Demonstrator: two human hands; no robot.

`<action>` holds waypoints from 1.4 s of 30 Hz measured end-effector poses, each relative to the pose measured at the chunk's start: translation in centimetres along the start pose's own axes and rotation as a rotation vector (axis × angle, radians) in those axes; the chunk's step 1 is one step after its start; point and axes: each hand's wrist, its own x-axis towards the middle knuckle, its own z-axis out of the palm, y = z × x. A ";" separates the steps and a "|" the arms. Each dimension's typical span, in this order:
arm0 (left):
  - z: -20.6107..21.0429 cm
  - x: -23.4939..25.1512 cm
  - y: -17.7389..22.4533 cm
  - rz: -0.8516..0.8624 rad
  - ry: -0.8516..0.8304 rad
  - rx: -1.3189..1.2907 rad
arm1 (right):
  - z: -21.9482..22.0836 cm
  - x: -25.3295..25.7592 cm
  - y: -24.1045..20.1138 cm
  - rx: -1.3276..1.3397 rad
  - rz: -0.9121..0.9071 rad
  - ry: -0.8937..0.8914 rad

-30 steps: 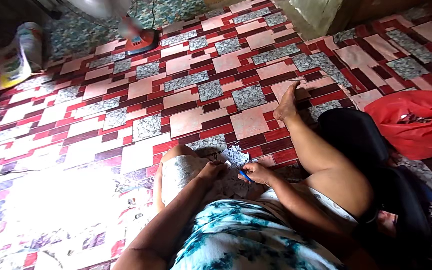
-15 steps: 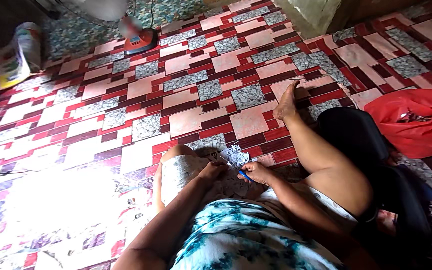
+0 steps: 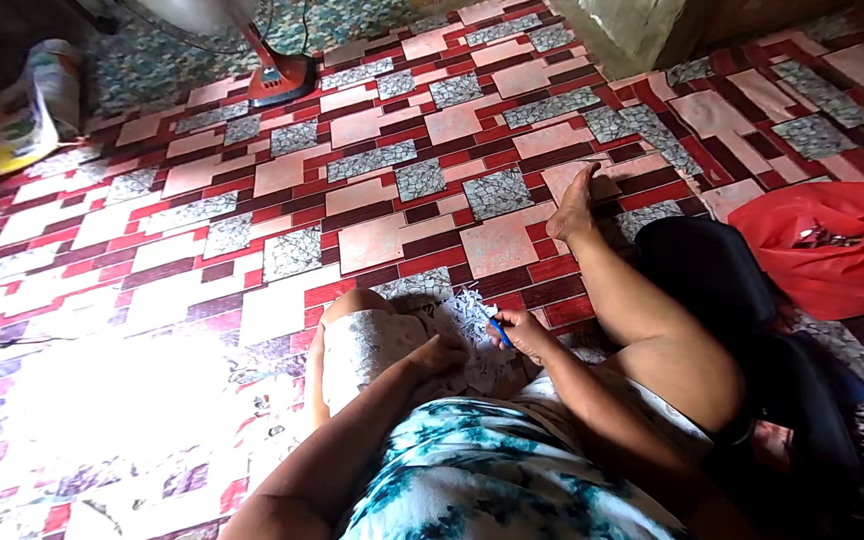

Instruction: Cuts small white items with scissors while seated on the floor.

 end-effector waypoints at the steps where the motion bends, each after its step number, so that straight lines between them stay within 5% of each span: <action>1: 0.2 0.0 0.1 0.020 0.031 -0.016 | -0.4 0.1 -0.2 0.005 0.003 0.024; 8: -2.2 0.7 -0.1 0.034 0.431 -0.596 | 0.2 -0.1 0.9 -0.273 0.095 -0.230; 42: -1.4 0.6 0.0 -0.015 0.304 -0.531 | 0.8 -0.2 0.8 -0.179 -0.001 -0.203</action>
